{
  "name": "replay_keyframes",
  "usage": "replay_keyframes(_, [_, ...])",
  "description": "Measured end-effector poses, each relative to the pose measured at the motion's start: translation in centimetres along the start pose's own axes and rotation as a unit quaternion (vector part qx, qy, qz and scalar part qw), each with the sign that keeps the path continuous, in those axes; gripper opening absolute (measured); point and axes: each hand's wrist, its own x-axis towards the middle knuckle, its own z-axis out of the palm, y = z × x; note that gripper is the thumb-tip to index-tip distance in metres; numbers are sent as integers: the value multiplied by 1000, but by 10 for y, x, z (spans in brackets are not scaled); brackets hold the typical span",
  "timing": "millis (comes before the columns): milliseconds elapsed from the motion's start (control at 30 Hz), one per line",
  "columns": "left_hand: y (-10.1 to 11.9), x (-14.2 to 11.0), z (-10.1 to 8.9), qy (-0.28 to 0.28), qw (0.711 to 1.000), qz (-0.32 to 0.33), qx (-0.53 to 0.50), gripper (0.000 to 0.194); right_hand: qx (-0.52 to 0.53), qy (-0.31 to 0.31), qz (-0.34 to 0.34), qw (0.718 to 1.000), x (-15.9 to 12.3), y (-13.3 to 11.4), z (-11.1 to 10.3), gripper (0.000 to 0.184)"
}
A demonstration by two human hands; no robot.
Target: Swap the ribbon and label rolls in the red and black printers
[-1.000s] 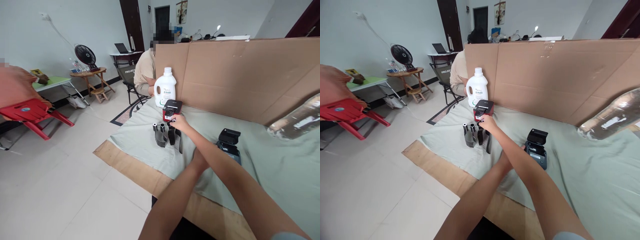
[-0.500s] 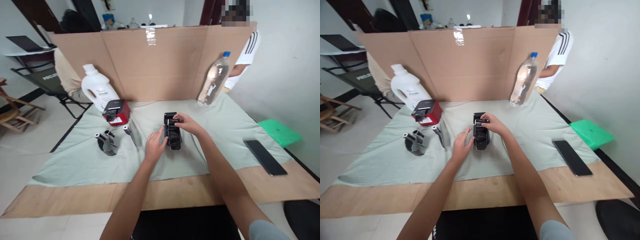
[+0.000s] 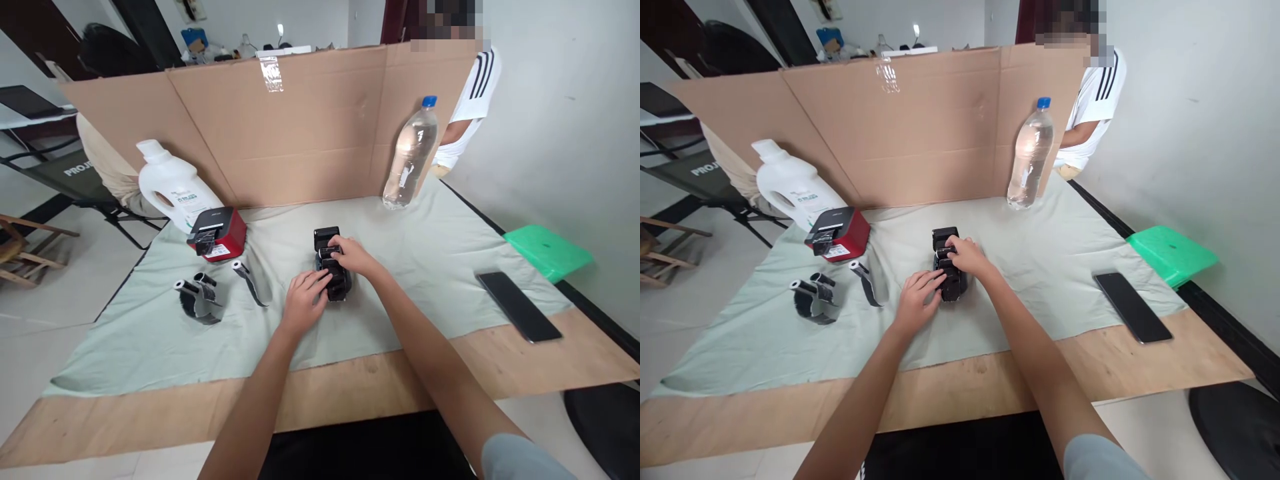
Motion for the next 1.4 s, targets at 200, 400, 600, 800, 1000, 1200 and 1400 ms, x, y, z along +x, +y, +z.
replay_keyframes(200, [-3, -1, 0, -28, 999, 13, -16, 51, 165, 0, -50, 985, 12, 17, 3, 27])
replay_keyframes(400, [-6, -2, 2, -23, 999, 28, -26, 54, 240, -2, -71, 968, 20, 31, 14, 21])
replay_keyframes(600, [-4, 0, 2, -19, 999, 34, -26, 50, 74, 0, -102, 992, 15, 27, 9, 22])
replay_keyframes(800, [-3, 0, 4, -18, 999, 37, -18, 45, -36, -10, -96, 995, 12, 12, 4, 26])
replay_keyframes(1000, [0, 1, 8, -16, 999, 31, 11, 43, -69, 5, -112, 991, 12, 9, 9, 28])
replay_keyframes(1200, [2, 1, 12, -8, 1000, 19, 14, 40, -80, 20, -99, 992, 11, 7, 10, 29])
replay_keyframes(1400, [3, 2, 11, -4, 1000, 20, 12, 39, -54, -15, -117, 992, 15, 11, 4, 26])
